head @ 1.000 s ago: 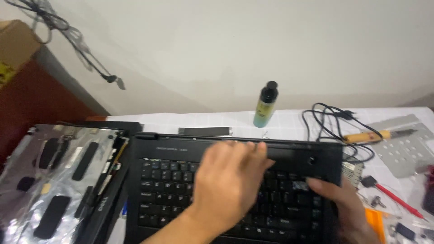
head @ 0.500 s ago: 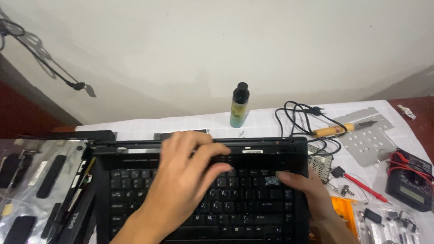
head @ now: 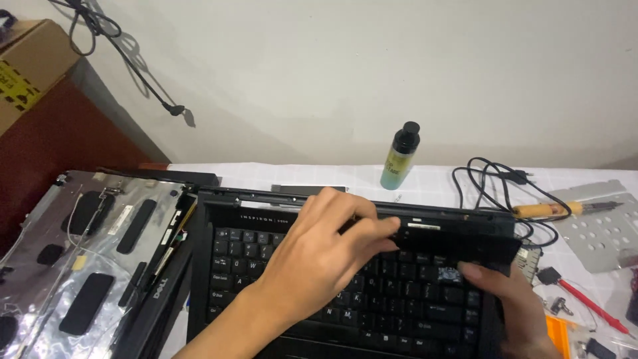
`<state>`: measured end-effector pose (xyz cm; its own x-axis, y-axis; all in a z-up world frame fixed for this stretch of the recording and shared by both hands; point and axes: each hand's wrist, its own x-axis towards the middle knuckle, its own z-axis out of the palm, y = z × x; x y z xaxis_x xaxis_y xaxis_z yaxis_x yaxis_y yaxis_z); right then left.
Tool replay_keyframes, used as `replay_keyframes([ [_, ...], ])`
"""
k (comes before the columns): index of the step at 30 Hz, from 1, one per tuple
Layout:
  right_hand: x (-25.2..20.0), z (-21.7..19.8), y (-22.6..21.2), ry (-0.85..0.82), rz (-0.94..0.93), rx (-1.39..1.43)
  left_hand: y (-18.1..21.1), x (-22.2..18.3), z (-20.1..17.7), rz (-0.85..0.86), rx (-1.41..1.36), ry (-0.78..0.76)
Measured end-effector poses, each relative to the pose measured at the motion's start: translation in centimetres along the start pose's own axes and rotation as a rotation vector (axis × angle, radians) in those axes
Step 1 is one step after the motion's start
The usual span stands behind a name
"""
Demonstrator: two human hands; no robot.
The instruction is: Assembling a laptop by installing the keyboard and the top cover bezel.
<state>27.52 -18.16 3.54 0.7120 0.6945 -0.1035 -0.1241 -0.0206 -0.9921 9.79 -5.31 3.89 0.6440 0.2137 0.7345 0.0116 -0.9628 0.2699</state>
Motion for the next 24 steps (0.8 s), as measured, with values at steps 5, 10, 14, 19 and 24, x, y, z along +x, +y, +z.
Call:
replay_keyframes([
  [5,0.1,-0.6,1.0,-0.064,-0.325,-0.136,-0.4,-1.2,0.2,0.012,0.066,-0.043],
  [10,-2.3,-5.1,7.8,-0.129,-0.654,-0.272,-1.0,-1.6,0.1,0.039,0.074,0.038],
  [14,-1.8,-5.4,8.0,-0.127,-0.704,-0.324,-0.9,-1.2,-0.3,0.038,0.062,0.037],
  [19,2.5,-4.9,6.1,0.006,0.304,0.198,0.1,0.5,-1.6,0.057,-0.062,0.025],
  [24,2.2,-5.1,5.9,0.061,0.275,0.164,0.8,1.6,-1.2,0.040,-0.036,0.018],
])
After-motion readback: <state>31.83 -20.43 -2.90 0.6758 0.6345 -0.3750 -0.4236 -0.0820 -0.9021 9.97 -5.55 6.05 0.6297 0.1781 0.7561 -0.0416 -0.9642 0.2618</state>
